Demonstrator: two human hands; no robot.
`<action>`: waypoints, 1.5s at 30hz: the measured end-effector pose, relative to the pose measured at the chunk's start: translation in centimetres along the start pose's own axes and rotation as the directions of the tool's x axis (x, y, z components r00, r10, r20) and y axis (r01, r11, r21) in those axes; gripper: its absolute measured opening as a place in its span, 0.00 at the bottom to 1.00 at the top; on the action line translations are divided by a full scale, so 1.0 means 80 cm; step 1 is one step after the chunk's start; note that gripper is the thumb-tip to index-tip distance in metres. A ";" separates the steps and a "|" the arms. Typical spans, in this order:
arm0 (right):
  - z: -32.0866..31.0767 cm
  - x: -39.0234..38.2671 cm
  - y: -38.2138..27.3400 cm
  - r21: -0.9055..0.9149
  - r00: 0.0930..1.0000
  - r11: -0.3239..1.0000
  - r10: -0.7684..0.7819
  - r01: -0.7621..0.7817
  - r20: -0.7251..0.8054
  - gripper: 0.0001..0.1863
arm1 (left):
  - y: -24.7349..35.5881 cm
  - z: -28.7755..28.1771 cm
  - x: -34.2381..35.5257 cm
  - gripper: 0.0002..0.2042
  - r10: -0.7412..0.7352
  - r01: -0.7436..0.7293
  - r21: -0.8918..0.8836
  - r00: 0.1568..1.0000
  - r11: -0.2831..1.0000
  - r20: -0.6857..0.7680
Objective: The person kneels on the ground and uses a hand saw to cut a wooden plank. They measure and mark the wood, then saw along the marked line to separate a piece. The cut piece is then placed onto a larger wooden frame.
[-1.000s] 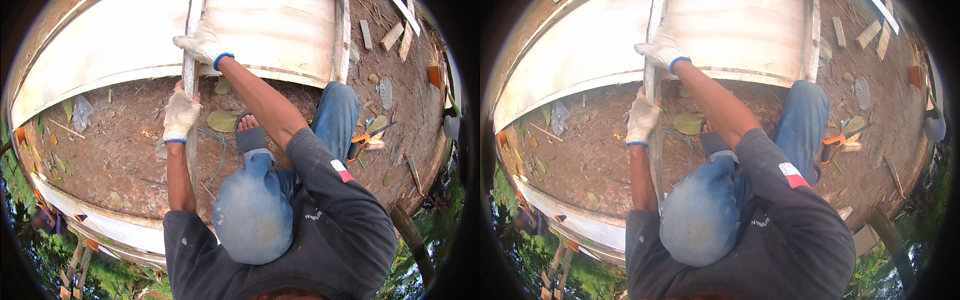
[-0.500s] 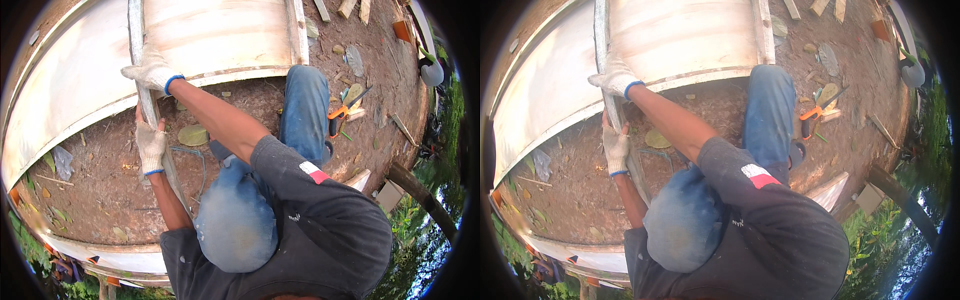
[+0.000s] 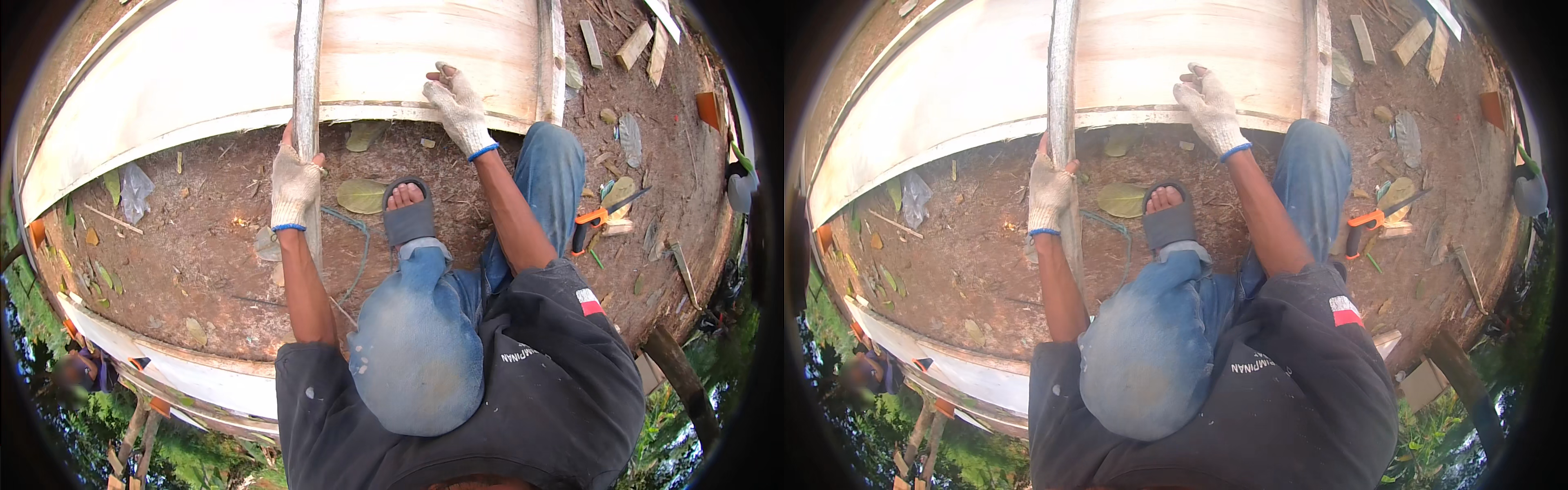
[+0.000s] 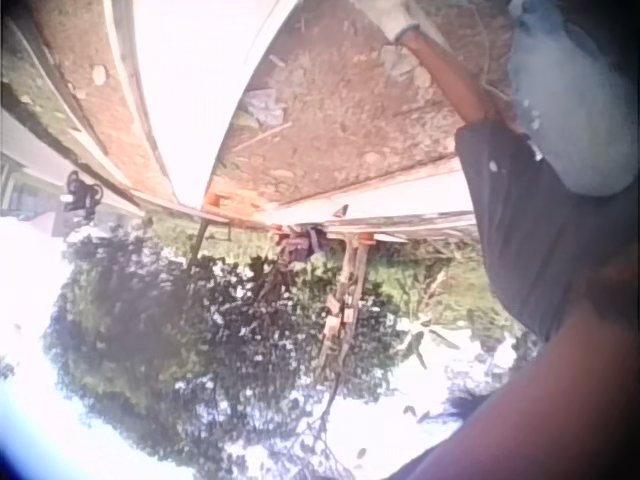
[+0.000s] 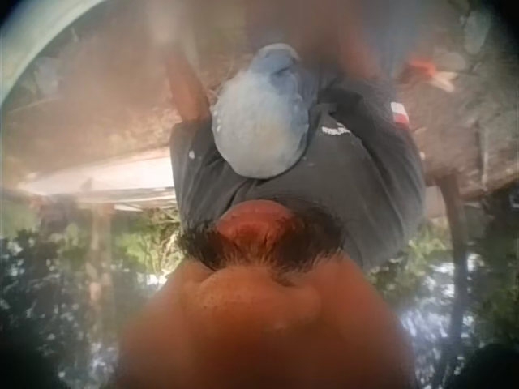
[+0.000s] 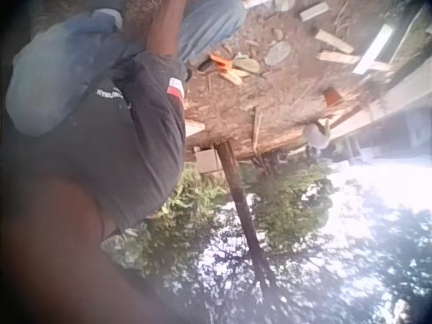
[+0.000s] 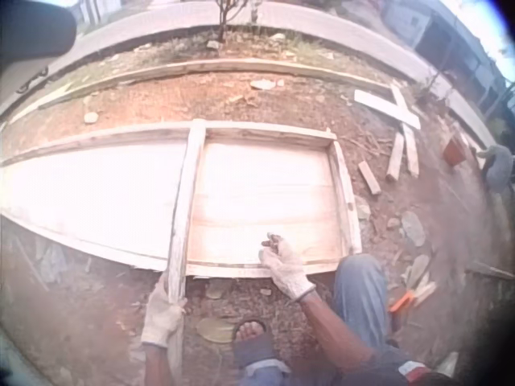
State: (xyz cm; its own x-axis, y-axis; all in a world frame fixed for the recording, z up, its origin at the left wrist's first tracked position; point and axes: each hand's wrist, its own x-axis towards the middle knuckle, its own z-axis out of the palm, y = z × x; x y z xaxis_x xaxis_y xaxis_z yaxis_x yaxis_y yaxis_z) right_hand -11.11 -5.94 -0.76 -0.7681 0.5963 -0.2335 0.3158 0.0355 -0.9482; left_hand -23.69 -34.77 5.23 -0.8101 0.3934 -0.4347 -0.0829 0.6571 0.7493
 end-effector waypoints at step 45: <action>-0.033 -0.027 -0.007 -0.236 1.000 0.972 -0.001 0.001 0.003 0.32 | 0.014 -0.049 0.024 0.42 -0.012 0.011 0.330 1.000 0.944 0.001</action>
State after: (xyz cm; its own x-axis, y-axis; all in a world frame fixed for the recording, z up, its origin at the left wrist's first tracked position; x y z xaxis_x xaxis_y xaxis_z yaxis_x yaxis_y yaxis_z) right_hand -8.18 -5.13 0.83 -0.7701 0.5937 -0.2335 0.4375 0.2251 -0.8706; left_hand -27.60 -35.80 7.18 -0.8087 0.3862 -0.4436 0.1047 0.8367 0.5376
